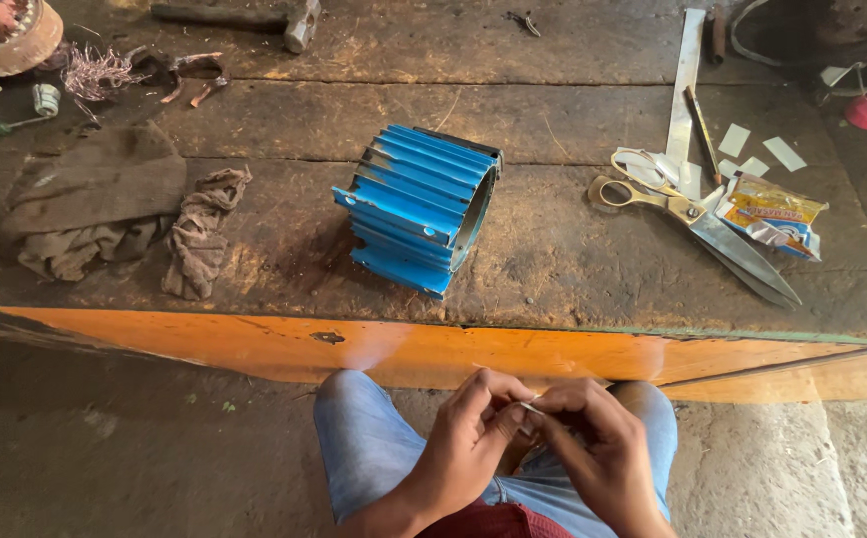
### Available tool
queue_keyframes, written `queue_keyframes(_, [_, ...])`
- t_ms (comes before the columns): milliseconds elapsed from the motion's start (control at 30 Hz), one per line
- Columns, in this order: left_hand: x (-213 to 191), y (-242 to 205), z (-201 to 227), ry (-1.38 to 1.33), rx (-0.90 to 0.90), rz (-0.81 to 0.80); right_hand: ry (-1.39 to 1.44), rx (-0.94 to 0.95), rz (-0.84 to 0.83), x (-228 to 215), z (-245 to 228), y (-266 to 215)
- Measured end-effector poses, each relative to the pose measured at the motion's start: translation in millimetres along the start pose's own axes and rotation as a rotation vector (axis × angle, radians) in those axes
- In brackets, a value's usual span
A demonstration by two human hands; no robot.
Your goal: The person repeatedly cuts small white strips with scissors and inserts them into slots on a blue motor housing. The person also uses a small metal tool to adjust the housing and occasionally wipes it with a cloth.
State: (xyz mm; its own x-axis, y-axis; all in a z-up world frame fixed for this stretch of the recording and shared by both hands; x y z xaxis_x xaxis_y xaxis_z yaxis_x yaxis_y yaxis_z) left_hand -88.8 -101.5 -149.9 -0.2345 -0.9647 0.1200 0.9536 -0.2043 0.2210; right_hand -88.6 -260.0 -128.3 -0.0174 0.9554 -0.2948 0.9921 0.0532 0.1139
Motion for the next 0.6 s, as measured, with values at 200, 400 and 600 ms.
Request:
queue_keyframes(200, [-7, 3, 30, 0.317, 0.279, -0.103, -0.241, -0.182, 0.062, -13, -17, -7])
queue_keyframes(400, [3, 0, 31, 0.528, 0.325, -0.128, -0.044, 0.020, 0.018, -4, -1, -9])
queue_keyframes(600, [7, -4, 51, 0.616, 0.568, -0.054, -0.163, -0.085, 0.080, -5, -6, -8])
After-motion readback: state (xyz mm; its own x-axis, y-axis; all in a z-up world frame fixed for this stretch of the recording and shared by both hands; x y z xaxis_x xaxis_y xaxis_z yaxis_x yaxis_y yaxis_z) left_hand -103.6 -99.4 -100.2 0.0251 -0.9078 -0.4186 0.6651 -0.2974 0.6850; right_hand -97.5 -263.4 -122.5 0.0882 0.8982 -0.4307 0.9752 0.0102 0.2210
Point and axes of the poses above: each hand's wrist, its own y-axis towards the middle knuckle, its own x-axis out of the palm, z = x × y, the point moved 6 cm from there along y, towards the middle knuckle, and after that the axes turned 8 degrees about x, right-handed, at the moved point
